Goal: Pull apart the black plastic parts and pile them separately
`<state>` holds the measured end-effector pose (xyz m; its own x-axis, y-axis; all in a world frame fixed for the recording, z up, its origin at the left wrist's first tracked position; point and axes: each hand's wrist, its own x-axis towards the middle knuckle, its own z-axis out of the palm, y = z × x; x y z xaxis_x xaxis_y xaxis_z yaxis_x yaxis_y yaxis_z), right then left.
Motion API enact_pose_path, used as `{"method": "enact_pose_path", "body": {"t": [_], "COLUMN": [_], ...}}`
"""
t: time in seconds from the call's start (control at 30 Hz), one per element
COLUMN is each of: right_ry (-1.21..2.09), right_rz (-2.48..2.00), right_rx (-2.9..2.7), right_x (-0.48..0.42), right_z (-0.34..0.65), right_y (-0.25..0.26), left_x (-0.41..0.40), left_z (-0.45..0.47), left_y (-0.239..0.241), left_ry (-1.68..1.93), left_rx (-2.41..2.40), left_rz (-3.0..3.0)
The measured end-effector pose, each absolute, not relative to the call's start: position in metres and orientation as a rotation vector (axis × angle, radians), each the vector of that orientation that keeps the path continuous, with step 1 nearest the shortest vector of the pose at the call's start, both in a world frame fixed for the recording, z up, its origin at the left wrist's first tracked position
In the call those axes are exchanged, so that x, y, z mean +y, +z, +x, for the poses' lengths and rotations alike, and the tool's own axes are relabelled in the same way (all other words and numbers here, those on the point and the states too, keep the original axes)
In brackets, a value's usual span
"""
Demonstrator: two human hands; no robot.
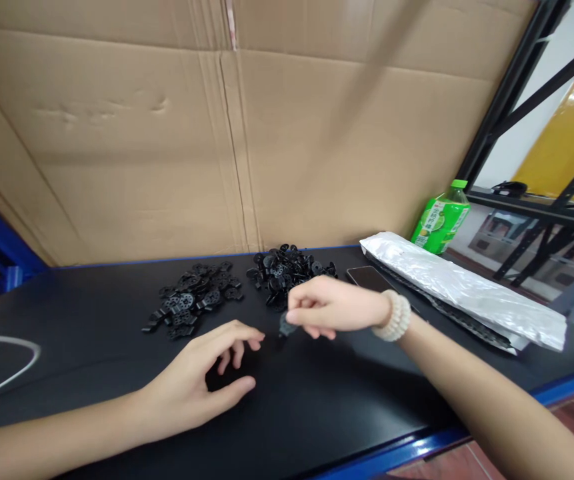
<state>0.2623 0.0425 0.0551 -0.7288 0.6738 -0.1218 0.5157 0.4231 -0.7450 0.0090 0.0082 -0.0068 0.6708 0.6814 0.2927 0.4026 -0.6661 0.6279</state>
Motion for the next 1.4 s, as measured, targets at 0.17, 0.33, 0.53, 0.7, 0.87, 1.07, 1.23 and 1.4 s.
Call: {"method": "enact_pose_path", "body": {"t": [0.17,0.33,0.53,0.7,0.87,1.07,1.23,1.4], "right_ry": [1.088,0.838,0.986,1.319,1.166,1.142,1.118,1.212], "right_rz": [-0.831,-0.747,-0.726,-0.801,-0.779,-0.792,-0.816,-0.830], "right_rx": [-2.566,-2.674,-2.591,-2.293,-2.240,-2.172,-2.193,-2.155], "right_x": [0.030,0.028,0.027,0.024,0.019,0.015,0.012,0.012], "right_z": [0.225,0.224,0.223,0.216,0.210,0.206,0.204,0.205], "right_y": [0.026,0.021,0.014,0.005,-0.003,-0.009,-0.008,-0.007], "left_x": [0.009,0.010,0.007,0.005,0.003,0.002,0.000,0.010], "left_z": [0.011,0.009,0.011,0.012,0.011,0.012,0.011,0.007], "left_y": [-0.006,-0.002,-0.003,-0.007,-0.007,-0.004,-0.007,0.008], "left_ry": [0.767,0.716,0.724,0.903,1.009,0.977,0.964,0.857], "left_rx": [0.706,0.639,0.672,0.737,0.748,0.784,0.767,0.820], "left_rz": [2.047,1.904,1.813,1.603,1.542,1.487,1.457,1.568]}}
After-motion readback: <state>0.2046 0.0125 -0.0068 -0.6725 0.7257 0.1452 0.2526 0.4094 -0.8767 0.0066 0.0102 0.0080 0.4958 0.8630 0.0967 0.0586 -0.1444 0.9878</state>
